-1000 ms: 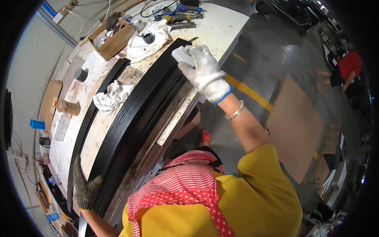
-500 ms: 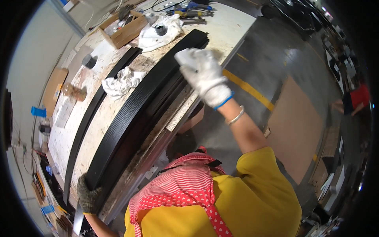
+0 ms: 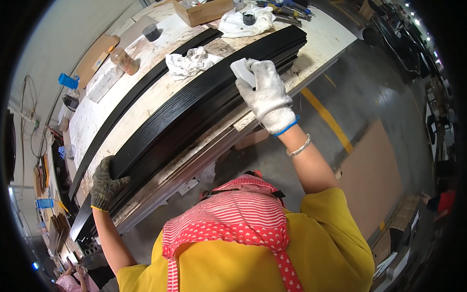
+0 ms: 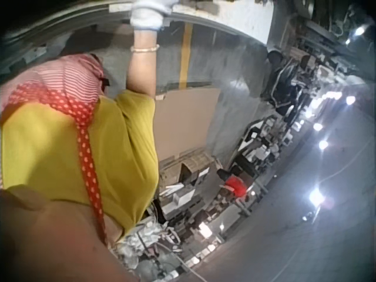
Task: The person wipes several long black furniture parts with a white cloth, handling them one at a time on a work table.
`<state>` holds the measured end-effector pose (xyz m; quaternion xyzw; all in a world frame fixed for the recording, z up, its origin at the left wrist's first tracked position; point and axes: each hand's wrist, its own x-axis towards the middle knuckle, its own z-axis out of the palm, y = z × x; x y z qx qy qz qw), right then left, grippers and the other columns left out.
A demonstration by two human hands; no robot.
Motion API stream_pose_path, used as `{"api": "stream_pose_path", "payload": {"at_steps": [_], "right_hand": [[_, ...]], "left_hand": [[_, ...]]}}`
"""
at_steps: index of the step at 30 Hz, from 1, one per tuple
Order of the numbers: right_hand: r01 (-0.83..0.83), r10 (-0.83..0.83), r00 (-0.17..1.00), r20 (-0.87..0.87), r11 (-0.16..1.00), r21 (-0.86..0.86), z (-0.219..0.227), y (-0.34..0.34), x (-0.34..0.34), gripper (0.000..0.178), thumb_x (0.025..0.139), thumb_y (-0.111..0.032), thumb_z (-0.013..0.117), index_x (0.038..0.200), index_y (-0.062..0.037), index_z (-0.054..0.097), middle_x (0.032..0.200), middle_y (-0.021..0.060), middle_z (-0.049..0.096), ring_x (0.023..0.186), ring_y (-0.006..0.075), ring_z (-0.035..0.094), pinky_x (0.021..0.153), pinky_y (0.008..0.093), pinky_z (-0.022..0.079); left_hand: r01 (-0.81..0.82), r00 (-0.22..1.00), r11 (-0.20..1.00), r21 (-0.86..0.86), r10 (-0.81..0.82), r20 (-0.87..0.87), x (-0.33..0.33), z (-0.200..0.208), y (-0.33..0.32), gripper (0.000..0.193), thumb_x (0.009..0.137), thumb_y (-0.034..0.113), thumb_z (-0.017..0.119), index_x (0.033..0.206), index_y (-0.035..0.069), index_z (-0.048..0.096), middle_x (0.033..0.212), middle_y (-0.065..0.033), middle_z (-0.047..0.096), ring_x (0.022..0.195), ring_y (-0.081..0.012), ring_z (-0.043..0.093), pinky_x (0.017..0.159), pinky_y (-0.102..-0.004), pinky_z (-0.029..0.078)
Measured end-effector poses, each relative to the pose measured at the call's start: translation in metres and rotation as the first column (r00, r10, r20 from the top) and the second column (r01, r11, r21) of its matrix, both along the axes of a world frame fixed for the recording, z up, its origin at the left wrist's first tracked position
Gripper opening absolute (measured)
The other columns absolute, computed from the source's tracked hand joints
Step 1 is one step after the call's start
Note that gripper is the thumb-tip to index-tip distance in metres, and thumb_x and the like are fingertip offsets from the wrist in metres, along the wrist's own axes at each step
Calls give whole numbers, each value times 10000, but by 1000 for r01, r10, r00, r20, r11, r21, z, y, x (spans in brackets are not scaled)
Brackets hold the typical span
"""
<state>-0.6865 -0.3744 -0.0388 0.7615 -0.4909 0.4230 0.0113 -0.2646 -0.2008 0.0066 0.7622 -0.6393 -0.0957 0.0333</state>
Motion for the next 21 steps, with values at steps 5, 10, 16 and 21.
{"api": "stream_pose_path", "payload": {"at_steps": [5, 10, 16, 21], "right_hand": [[-350, 348, 935, 68, 936, 22, -3, 90, 105, 404, 803, -137, 676, 1181, -113, 537, 1068, 158, 571, 901, 313, 589, 808, 431, 522], [-364, 360, 908, 213, 931, -22, -5, 109, 146, 454, 753, -109, 756, 1132, 1, 532, 1078, 159, 559, 1001, 310, 581, 855, 395, 510], [146, -157, 983, 98, 983, 112, 1, 97, 133, 329, 823, -133, 665, 1115, -19, 566, 1062, 166, 585, 928, 323, 605, 830, 398, 524], [-325, 340, 935, -98, 935, 145, -22, 171, 248, 280, 821, -140, 608, 1094, -92, 570, 968, 90, 582, 804, 245, 584, 750, 373, 509]], "left_hand": [[40, 999, 999, -35, -39, 26, -3, 1, 7, 783, 655, 381, 843, 1283, 24, 544, 1207, -216, 614, 1113, -375, 591, 980, -422, 463], [224, 973, 971, -84, -217, 82, 33, -1, 34, 944, 674, 427, 825, 1431, 45, 410, 1366, -218, 514, 1246, -383, 506, 1051, -442, 402], [88, 991, 996, 27, -90, 97, 143, 10, 115, 918, 641, 287, 849, 1424, 84, 415, 1328, -212, 530, 1249, -393, 486, 1066, -475, 370], [2, 1000, 1000, -26, -2, -7, 154, -1, 126, 867, 628, 259, 853, 1387, 99, 465, 1304, -198, 550, 1237, -386, 494, 1060, -474, 375]]}}
